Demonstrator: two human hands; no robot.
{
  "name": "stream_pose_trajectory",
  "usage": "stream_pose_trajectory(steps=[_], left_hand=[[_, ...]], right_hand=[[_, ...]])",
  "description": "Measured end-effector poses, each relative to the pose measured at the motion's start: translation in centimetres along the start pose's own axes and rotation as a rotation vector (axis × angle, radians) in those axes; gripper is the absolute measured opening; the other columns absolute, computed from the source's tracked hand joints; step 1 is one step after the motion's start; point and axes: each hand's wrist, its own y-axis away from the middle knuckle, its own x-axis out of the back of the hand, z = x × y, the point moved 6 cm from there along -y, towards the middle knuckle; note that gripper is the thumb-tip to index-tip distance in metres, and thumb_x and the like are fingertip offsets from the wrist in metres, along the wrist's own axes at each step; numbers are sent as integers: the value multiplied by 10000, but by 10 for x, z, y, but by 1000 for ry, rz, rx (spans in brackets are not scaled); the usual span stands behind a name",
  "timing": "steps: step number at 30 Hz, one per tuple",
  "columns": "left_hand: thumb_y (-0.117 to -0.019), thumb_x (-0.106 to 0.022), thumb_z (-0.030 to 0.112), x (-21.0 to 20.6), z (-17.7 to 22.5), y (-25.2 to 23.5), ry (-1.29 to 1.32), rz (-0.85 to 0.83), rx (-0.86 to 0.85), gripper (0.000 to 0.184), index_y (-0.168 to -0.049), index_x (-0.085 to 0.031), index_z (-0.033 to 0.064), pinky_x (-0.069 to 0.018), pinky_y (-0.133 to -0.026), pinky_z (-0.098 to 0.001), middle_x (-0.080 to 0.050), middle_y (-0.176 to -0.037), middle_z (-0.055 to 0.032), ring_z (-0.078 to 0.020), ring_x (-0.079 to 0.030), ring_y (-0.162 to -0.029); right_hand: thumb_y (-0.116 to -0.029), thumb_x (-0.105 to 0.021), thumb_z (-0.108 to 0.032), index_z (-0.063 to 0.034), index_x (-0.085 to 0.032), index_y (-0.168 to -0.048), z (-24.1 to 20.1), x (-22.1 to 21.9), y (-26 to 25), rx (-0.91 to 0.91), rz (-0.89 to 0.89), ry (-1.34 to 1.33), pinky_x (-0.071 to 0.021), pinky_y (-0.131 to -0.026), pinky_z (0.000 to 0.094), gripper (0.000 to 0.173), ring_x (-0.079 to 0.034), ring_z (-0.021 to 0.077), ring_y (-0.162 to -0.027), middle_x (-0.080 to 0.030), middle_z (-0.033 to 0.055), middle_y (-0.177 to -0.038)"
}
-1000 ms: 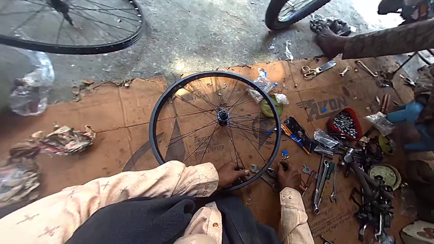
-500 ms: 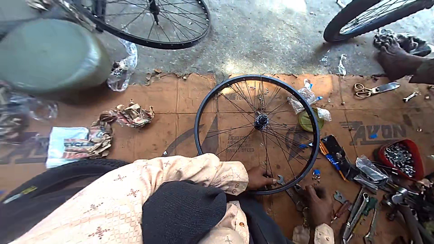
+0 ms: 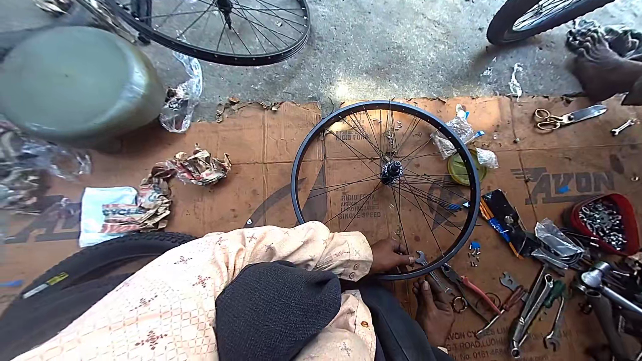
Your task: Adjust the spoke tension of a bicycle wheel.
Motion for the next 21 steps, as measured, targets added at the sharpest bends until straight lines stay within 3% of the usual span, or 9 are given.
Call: stream_pose_trajectory(steps=[2,4,7,13,18,21], left_hand=[[-1076,-550,326,-3,6,6,-20,35,42,361,-1244,-636,18,-591,-792,-345,-724,-1035,-114,-150,-707,-828],[-1086,-525,287,-12,21,19,-19,163,205,332,-1270,-625,29,-536,-887,-376,-686,-1087,-124,-183,-660,-884],[-1067,-570,335,0,2,3,2,3,21,366,-1244,-635,21,-593,-763,-324,-729,-1020,-102,-136,-709,-799],[-1059,-587,333,1,-1,1,-5,27,5,341,-1175,-674,24,-596,-775,-319,-732,-967,-82,-127,-710,-806],[-1061,-583,330,1,0,3,5,35,23,338,-1166,-678,22,-601,-783,-322,-735,-972,-83,-136,-716,-818],[-1060,-586,331,1,0,3,11,37,22,335,-1170,-672,26,-608,-784,-342,-742,-990,-91,-153,-728,-836]], right_hand=[[-973,-572,53,102,-642,-1189,-5,-2,-1,18,11,-5,-629,-762,311,232,-725,166,-780,-738,114,-927],[-970,-562,59,102,-642,-1175,-7,-2,-4,42,12,5,-635,-767,311,224,-734,160,-786,-745,109,-927],[-964,-574,58,100,-662,-1128,-5,-3,-9,67,-4,25,-634,-733,311,191,-727,173,-751,-742,121,-889],[-970,-541,85,104,-651,-1090,-5,-22,-9,-44,-29,-114,-627,-700,310,165,-710,166,-706,-728,128,-839],[-867,-660,30,98,-669,-1112,-19,-24,-2,134,-24,177,-617,-732,263,255,-715,131,-768,-740,108,-898],[-812,-707,55,87,-692,-1056,-17,-26,-2,282,60,280,-621,-729,226,246,-715,94,-758,-738,92,-885]])
